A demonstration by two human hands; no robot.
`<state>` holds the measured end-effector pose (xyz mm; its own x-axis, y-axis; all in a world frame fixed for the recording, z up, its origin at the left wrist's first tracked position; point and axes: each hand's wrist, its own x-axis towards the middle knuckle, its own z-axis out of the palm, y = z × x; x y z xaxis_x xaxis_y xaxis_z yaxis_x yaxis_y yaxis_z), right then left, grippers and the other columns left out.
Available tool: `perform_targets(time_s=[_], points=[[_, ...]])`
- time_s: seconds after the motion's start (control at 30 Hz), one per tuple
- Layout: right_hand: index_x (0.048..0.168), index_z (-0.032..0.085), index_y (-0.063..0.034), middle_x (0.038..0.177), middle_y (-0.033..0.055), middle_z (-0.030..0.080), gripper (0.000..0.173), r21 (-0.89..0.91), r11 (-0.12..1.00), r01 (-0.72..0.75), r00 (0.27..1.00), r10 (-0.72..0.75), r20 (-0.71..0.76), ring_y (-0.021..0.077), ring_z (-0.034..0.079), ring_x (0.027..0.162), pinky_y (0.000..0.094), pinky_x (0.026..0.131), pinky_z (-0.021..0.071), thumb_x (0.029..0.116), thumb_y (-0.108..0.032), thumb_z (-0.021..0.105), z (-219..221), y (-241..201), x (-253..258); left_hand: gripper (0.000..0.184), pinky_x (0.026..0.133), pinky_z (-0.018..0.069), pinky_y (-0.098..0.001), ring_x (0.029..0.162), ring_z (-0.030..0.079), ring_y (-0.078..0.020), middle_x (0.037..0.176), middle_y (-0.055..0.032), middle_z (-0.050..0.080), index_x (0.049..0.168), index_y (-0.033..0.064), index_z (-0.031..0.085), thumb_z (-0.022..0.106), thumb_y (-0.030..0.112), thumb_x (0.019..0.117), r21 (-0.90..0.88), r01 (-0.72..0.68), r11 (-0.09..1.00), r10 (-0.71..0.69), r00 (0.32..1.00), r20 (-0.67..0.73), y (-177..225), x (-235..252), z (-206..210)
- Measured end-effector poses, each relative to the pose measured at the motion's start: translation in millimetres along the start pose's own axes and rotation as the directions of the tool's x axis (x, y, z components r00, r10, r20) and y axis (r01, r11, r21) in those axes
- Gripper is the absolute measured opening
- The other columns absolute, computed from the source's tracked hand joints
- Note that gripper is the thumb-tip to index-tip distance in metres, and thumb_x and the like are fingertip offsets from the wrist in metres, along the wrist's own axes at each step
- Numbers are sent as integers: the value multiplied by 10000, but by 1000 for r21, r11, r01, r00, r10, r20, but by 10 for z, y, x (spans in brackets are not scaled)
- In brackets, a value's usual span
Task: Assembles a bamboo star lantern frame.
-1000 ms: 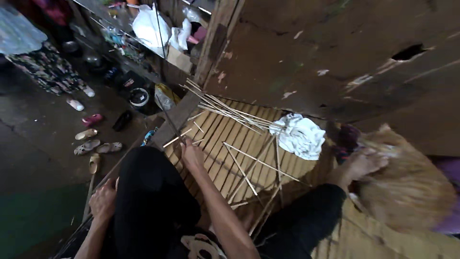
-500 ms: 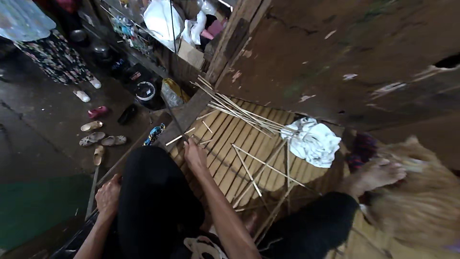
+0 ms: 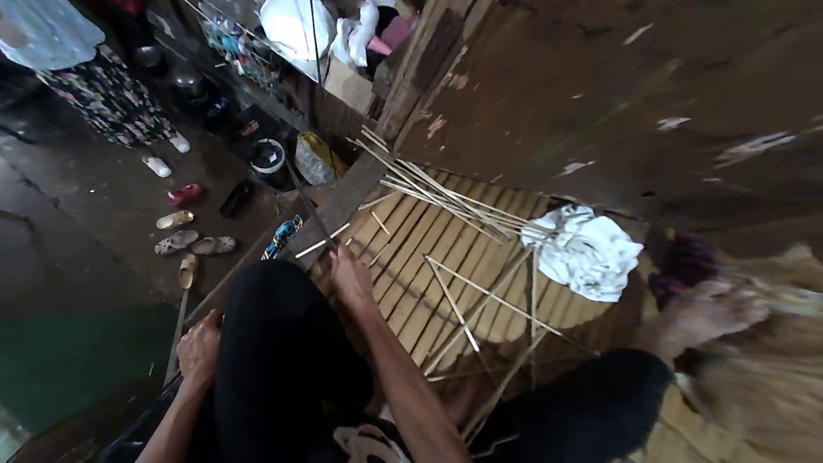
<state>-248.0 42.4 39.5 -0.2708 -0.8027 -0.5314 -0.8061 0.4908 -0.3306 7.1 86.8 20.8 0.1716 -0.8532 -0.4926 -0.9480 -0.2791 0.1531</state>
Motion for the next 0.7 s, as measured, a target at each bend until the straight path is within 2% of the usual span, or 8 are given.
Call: perform_targets(time_s=[0.13, 0.23, 0.3, 0.4, 0.5, 0.57, 0.63, 0.7], points=[[1402, 547, -55, 980, 208, 733, 430, 34, 999, 22, 991, -18, -133, 400, 719, 987, 542, 886, 544, 1124, -341, 385, -232, -17, -274, 335, 921, 466, -692, 1127, 642, -530, 1152, -323, 684, 1273, 22, 666, 460, 212, 1089, -26, -18, 999, 18, 1000, -5, -44, 30, 52], [1381, 561, -45, 943, 201, 736, 420, 43, 999, 25, 982, -17, -188, 399, 727, 951, 541, 868, 547, 1121, -334, 402, -266, 45, -308, 347, 918, 469, -690, 1127, 646, -522, 1151, -301, 695, 1273, 56, 675, 475, 263, 1080, -27, -25, 999, 25, 1000, -6, -102, 100, 119], [1326, 577, -27, 933, 201, 732, 411, 34, 999, 14, 983, -7, -185, 396, 727, 947, 535, 865, 545, 1121, -336, 402, -246, 97, -330, 385, 926, 460, -696, 1122, 647, -520, 1139, -310, 691, 1230, 13, 682, 452, 289, 1092, -114, -66, 991, 61, 997, -46, -150, 113, 126], [1259, 622, -11, 897, 206, 732, 395, 52, 998, 30, 970, -16, -244, 403, 733, 908, 540, 828, 554, 1117, -319, 419, -252, 207, -469, 484, 1075, 417, -622, 1245, 592, -449, 1286, -301, 633, 1310, -61, 624, 348, 291, 1124, -446, -268, 854, 196, 959, -203, -79, 156, -76], [1234, 630, 2, 857, 206, 728, 369, 84, 995, 56, 951, -28, -308, 405, 736, 861, 543, 793, 562, 1108, -292, 448, -345, 316, -726, 412, 1035, 465, -555, 1210, 609, -358, 1282, -252, 633, 1314, -40, 615, 446, 250, 1075, -491, -568, 661, 464, 823, -326, 523, 86, -495], [1220, 647, 27, 843, 217, 724, 367, 115, 988, 106, 932, -58, -359, 414, 734, 826, 552, 763, 568, 1098, -271, 472, -426, 315, -915, 387, 1016, 492, -566, 1183, 640, -347, 1277, -219, 660, 1351, -8, 610, 524, 242, 1067, -445, -675, 589, 645, 724, -244, 1046, -54, -738], [1201, 668, 38, 791, 198, 721, 351, 142, 975, 170, 887, -89, -452, 395, 734, 744, 547, 690, 578, 1076, -250, 511, -457, 336, -1114, 419, 996, 501, -559, 1137, 667, -316, 1243, -181, 686, 1404, 35, 591, 490, 296, 1093, -457, -668, 588, 747, 664, -9, 1501, -196, -874], [1177, 677, 25, 761, 170, 719, 324, 160, 967, 196, 853, -88, -514, 365, 730, 688, 525, 636, 585, 1060, -242, 535, -461, 414, -1316, 347, 886, 571, -368, 930, 703, -164, 1039, -91, 719, 1329, 29, 621, 460, 241, 1105, -585, -556, 590, 780, 580, 235, 1807, -328, -892]])
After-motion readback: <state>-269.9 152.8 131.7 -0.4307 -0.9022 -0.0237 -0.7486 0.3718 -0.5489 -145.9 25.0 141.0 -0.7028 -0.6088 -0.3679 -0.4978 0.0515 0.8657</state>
